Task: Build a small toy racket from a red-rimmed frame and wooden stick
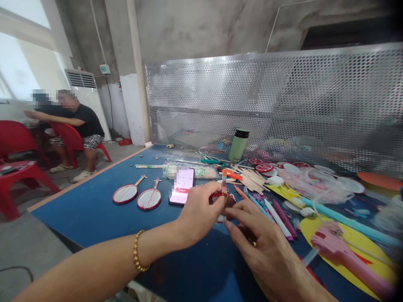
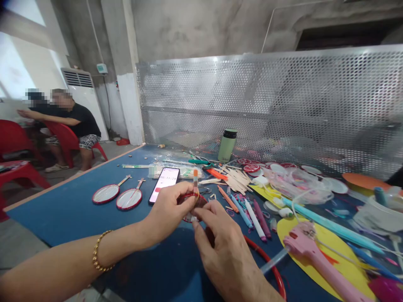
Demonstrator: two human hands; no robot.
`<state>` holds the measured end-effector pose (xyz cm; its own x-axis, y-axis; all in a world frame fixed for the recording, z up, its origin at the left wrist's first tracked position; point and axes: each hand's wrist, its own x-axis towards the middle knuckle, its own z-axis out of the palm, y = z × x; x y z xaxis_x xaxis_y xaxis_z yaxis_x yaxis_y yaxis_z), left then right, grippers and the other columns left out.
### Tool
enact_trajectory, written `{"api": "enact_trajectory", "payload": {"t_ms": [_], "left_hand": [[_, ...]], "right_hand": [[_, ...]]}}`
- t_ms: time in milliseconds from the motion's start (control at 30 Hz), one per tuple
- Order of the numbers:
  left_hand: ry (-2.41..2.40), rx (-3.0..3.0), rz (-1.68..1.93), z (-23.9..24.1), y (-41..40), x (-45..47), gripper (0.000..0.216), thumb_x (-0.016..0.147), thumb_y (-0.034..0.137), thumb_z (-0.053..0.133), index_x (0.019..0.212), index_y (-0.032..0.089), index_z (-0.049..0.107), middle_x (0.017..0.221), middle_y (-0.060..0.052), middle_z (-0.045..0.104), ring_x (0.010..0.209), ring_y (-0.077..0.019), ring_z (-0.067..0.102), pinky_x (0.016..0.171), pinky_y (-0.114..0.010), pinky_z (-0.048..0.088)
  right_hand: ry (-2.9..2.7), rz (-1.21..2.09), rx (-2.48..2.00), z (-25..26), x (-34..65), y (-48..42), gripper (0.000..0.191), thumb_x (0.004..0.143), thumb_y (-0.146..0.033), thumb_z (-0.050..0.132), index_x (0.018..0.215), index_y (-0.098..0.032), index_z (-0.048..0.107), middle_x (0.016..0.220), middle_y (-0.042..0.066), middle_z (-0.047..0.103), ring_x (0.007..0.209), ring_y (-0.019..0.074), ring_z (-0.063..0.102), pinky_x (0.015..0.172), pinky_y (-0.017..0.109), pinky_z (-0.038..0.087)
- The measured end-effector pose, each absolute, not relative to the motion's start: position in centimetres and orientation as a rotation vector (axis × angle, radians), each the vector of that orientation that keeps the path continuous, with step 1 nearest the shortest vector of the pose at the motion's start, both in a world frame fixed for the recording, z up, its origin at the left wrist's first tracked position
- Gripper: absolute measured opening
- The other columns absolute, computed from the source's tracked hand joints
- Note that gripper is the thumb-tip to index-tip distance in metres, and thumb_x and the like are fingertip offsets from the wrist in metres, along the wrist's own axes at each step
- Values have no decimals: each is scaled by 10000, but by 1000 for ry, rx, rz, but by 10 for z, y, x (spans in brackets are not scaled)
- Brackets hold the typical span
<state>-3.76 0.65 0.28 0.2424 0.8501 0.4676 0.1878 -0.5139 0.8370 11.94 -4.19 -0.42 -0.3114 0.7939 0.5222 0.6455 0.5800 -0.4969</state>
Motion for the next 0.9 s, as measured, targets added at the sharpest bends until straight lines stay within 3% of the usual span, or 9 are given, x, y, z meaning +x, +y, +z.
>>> {"api": "enact_trajectory", "payload": {"t_ms": [167, 433, 633, 733, 900], "left_hand": [[898, 1839, 1239, 2, 4, -37, 113, 855, 151, 542, 778, 173, 622, 719, 31, 580, 678, -118, 501, 632, -217, 382], [887, 1844, 1174, 5, -1, -37, 98, 875, 173, 559, 798, 165, 618, 709, 34, 560, 652, -115, 482, 607, -219, 359], [860, 1885, 1206, 2, 2, -38, 98, 880, 161, 584, 795, 160, 635, 699, 33, 565, 651, -117, 465, 614, -224, 350], [831, 1935, 1214, 1, 3, -39, 120, 912, 186, 584, 811, 156, 641, 716, 24, 581, 659, -120, 468, 615, -227, 348], [840, 2012, 1259, 0, 5, -39, 126, 924, 154, 576, 816, 157, 640, 724, 25, 594, 674, -116, 487, 627, -222, 349]], "right_hand": [[-2110, 86, -1161, -6, 127, -39, 183, 976, -227, 474, 887, -220, 634, 836, 11, 665, 754, 154, 640, 682, 284, 473], [-2132, -157, -1150, -4, 128, -40, 249, 983, -240, 481, 758, -216, 584, 663, -13, 624, 554, 133, 594, 518, 275, 396], [-2210, -327, -1075, -2, 129, -42, 267, 991, -201, 434, 823, -197, 642, 743, 50, 678, 655, 170, 666, 612, 283, 465], [-2169, -201, -1131, 0, 128, -42, 271, 972, -232, 449, 801, -208, 658, 736, 53, 687, 642, 177, 659, 608, 287, 468], [-1922, 473, -1295, 11, 127, -39, 267, 943, -379, 512, 818, -219, 685, 677, 11, 651, 617, 156, 610, 539, 249, 434]]}}
